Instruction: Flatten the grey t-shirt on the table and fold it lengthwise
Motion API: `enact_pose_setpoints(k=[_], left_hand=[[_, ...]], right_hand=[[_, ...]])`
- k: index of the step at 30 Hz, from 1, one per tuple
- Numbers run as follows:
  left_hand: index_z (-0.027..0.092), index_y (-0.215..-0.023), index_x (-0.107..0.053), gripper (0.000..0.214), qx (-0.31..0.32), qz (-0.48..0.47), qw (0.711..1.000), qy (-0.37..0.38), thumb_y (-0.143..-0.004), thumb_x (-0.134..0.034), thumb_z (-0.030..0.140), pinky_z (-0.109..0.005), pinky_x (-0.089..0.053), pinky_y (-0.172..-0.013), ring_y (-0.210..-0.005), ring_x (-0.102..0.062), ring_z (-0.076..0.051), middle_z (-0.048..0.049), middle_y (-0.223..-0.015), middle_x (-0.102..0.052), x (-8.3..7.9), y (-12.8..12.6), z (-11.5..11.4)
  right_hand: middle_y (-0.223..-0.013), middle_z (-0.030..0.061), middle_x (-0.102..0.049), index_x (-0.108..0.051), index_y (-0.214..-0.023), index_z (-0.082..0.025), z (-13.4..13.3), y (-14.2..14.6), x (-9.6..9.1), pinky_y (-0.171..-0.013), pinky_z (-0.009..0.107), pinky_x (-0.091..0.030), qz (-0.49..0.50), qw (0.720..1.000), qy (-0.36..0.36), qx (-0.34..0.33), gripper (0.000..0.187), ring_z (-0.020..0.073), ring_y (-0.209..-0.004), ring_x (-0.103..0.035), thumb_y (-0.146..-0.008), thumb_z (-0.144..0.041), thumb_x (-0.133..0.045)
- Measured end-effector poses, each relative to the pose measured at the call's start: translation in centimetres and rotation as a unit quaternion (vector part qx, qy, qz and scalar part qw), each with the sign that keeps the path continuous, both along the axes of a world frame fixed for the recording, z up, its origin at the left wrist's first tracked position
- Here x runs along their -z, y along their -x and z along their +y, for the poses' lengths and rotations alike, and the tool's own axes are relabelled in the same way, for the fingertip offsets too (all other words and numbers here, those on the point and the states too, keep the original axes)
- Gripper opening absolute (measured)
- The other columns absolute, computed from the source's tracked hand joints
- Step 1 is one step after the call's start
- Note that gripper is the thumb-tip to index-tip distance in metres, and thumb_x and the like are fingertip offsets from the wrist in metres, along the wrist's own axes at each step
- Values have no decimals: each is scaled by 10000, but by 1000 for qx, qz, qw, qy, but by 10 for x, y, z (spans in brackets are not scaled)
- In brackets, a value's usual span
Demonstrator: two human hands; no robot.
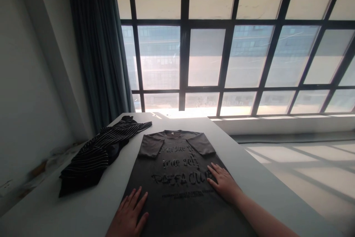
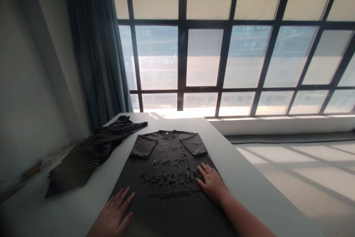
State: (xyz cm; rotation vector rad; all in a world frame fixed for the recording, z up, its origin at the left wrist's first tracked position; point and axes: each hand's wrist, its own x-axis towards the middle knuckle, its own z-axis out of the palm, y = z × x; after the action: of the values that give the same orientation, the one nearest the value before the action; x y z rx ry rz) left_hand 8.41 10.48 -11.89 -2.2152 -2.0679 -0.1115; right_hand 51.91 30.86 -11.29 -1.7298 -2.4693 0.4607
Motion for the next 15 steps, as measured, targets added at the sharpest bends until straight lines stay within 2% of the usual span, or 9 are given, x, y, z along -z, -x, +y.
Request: enact_pose_setpoints(k=[7, 12, 15], left_hand=[[350, -1576, -431, 585, -38, -22, 999, 27, -1027, -444, 551, -549, -363, -1242, -1536, -351, -339, -44, -1671, -307, -7, -7, -2], [162, -1581, -444, 706, -105, -5, 994, 43, -1000, -437, 565, -542, -347, -1248, -1548, -295, -371, -155, -1673, -244, -2, -2, -14], [91, -1570, -453, 736, -107, 12, 993, 39, -1005, -394, 558, -497, -344, -1258, -1555, -288, -339, -173, -1665, -268, 6, 6, -26]], right_hand=[[-1710, 5, -165, -326, -1651, -251, 2, -1, 4, -1351, 444, -156, -5, 1000, -6, -5, 792, 266, -1616, -161, -978, -666, -367], [-1704, 13, -191, -355, -1640, -251, 6, -2, 11, -1347, 459, -175, 5, 1000, -17, -9, 787, 275, -1610, -184, -973, -666, -384], [-1702, 13, -198, -363, -1637, -253, 9, -4, 16, -1348, 456, -178, 5, 1000, -23, -10, 786, 272, -1609, -191, -971, -669, -386]])
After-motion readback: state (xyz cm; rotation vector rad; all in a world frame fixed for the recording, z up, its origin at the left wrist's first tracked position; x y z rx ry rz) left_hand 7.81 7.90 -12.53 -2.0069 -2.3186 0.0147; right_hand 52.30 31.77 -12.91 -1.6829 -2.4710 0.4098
